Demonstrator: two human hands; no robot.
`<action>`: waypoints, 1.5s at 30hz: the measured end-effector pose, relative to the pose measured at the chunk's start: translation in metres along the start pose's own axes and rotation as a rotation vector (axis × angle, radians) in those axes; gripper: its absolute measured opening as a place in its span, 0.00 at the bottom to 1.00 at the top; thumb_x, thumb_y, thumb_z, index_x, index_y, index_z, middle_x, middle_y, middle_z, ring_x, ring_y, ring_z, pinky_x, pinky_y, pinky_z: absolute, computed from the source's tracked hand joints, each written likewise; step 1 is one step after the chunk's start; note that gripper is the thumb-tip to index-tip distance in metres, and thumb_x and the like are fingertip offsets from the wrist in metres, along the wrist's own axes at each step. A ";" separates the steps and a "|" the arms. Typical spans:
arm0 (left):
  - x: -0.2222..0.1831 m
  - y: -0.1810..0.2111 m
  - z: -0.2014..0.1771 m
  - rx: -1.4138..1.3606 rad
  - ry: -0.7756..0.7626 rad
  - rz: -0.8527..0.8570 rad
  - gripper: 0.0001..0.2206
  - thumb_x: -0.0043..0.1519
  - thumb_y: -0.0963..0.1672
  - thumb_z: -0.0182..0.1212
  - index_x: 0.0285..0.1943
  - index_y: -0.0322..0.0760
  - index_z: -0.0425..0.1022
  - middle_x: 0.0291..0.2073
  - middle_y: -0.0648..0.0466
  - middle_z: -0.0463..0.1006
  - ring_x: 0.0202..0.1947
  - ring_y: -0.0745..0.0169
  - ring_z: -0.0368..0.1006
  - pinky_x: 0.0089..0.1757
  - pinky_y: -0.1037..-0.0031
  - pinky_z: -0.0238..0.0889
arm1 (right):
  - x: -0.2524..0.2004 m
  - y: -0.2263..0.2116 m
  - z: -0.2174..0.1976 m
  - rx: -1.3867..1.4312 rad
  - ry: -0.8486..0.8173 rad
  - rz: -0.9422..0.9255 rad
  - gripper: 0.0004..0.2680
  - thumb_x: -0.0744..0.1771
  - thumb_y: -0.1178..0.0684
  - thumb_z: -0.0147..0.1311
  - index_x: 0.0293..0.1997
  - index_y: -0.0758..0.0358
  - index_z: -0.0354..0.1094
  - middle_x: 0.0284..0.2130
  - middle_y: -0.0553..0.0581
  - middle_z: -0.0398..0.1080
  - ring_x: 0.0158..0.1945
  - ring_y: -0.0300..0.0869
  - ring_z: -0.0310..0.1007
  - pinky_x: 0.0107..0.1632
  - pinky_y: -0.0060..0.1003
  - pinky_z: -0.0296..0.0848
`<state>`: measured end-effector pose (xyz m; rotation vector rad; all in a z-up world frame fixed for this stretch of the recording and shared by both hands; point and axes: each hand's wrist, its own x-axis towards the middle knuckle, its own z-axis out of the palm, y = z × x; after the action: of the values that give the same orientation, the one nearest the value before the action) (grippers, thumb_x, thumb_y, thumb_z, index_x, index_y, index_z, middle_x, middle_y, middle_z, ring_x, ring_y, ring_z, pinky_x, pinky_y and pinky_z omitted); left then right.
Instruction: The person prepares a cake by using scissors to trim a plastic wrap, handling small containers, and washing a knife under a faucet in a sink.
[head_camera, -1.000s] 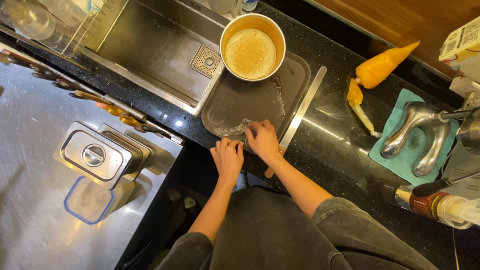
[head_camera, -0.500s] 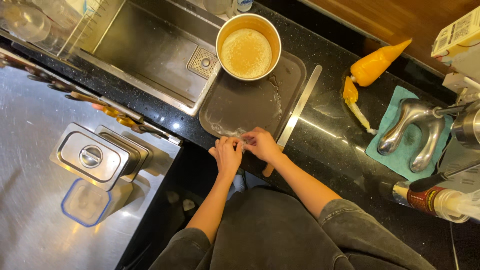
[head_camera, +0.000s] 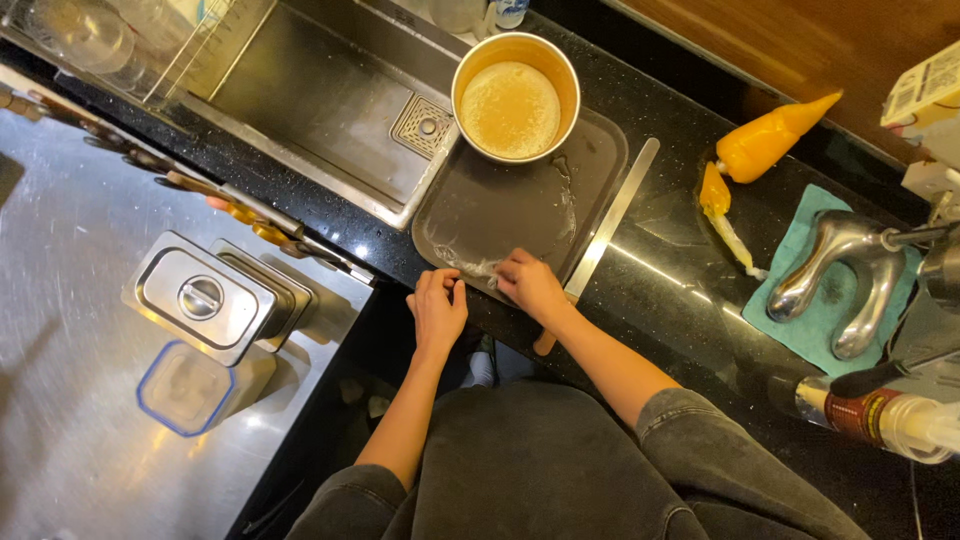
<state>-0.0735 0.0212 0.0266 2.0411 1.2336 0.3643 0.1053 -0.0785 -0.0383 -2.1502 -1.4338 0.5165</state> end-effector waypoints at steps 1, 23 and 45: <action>-0.001 0.006 -0.004 0.016 0.005 0.073 0.09 0.62 0.44 0.63 0.50 0.43 0.76 0.40 0.56 0.71 0.46 0.54 0.71 0.49 0.60 0.58 | 0.002 0.004 0.002 0.004 0.030 0.013 0.05 0.64 0.50 0.62 0.40 0.51 0.77 0.37 0.53 0.73 0.37 0.53 0.80 0.40 0.45 0.81; -0.010 0.033 0.050 0.281 -0.003 0.175 0.26 0.57 0.48 0.71 0.63 0.36 0.67 0.47 0.50 0.66 0.51 0.49 0.65 0.56 0.55 0.52 | 0.001 -0.005 -0.018 0.531 -0.007 0.542 0.12 0.64 0.58 0.58 0.51 0.57 0.77 0.40 0.58 0.81 0.44 0.47 0.82 0.46 0.42 0.80; 0.011 0.026 0.011 -0.027 -0.121 0.184 0.18 0.59 0.41 0.70 0.54 0.44 0.68 0.49 0.57 0.68 0.55 0.58 0.70 0.65 0.55 0.47 | 0.009 0.006 -0.017 -0.109 -0.002 -0.340 0.02 0.67 0.54 0.57 0.40 0.56 0.72 0.41 0.51 0.68 0.46 0.50 0.75 0.42 0.39 0.79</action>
<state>-0.0445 0.0187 0.0351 2.1269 0.9671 0.3355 0.1226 -0.0754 -0.0285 -1.9249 -1.8179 0.3205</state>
